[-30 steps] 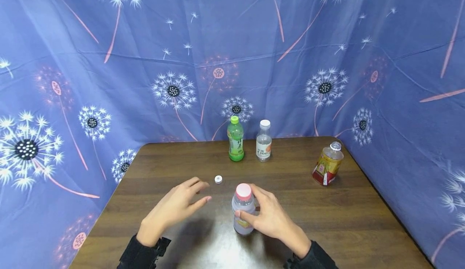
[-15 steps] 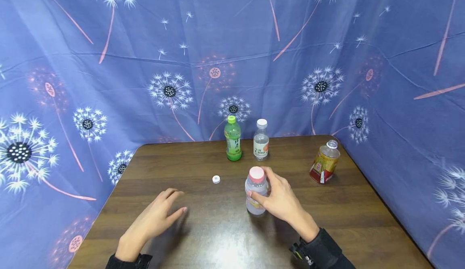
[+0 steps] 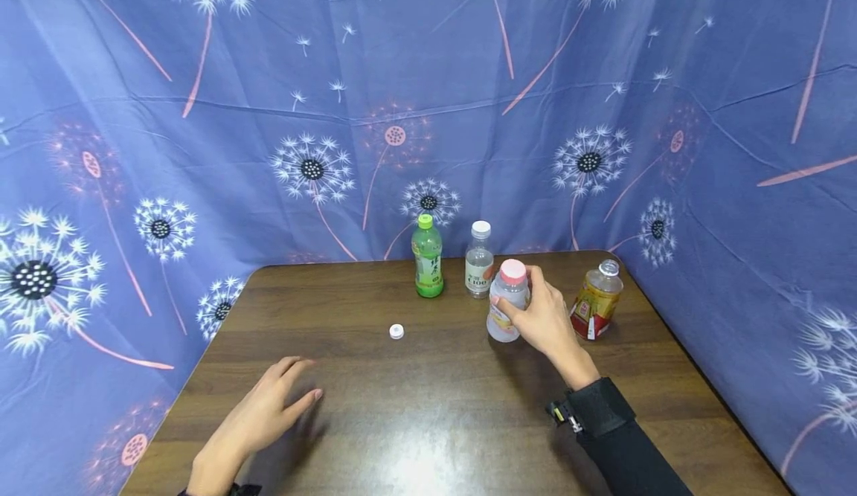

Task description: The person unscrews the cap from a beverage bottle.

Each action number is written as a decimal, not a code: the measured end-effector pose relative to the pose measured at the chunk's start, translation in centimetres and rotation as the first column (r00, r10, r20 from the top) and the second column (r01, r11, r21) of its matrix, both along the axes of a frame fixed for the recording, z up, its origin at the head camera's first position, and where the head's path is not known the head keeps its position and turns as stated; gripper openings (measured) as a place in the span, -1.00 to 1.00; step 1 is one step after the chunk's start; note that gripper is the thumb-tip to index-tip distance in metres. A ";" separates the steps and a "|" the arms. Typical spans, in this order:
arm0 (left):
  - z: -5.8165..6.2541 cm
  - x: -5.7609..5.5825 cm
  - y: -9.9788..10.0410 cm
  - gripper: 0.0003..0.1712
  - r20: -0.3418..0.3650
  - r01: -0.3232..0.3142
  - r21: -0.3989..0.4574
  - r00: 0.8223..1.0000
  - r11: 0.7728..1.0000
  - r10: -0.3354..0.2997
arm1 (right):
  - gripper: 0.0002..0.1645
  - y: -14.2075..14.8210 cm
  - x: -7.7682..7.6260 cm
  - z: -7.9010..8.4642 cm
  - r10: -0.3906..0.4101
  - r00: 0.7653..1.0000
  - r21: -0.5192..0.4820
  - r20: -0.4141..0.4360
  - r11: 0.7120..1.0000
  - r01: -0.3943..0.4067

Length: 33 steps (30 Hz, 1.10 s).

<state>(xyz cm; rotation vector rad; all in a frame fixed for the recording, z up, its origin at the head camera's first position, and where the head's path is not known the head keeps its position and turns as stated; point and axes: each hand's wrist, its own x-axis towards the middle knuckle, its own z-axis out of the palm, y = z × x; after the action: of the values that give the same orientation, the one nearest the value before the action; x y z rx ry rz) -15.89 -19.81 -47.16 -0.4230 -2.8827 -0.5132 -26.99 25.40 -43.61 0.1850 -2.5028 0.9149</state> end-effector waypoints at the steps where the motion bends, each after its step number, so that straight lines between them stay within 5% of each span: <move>1: -0.1 0.0 -0.1 -0.43 -0.002 -0.001 0.003 1.000 1.000 0.001 | -0.13 0.2 -0.4 0.0 -0.012 1.000 -0.005 0.005 1.000 0.012; 20: -1.3 0.8 -1.2 -0.46 -0.006 -0.038 0.033 0.999 0.999 0.038 | -0.15 1.3 -7.7 -1.3 -0.101 0.988 -0.062 0.118 0.992 0.109; 33: -1.5 0.7 -1.2 -0.46 0.025 -0.050 0.018 0.998 0.999 0.049 | -0.10 1.5 -10.0 -3.1 -0.189 0.976 -0.072 0.108 0.978 0.198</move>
<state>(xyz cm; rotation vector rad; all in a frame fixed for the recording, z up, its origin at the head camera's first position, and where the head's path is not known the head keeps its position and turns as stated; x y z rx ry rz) -15.22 -21.01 -48.65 -0.3442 -2.9012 -0.5410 -36.96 26.86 -46.73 -0.1338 -2.5141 0.9652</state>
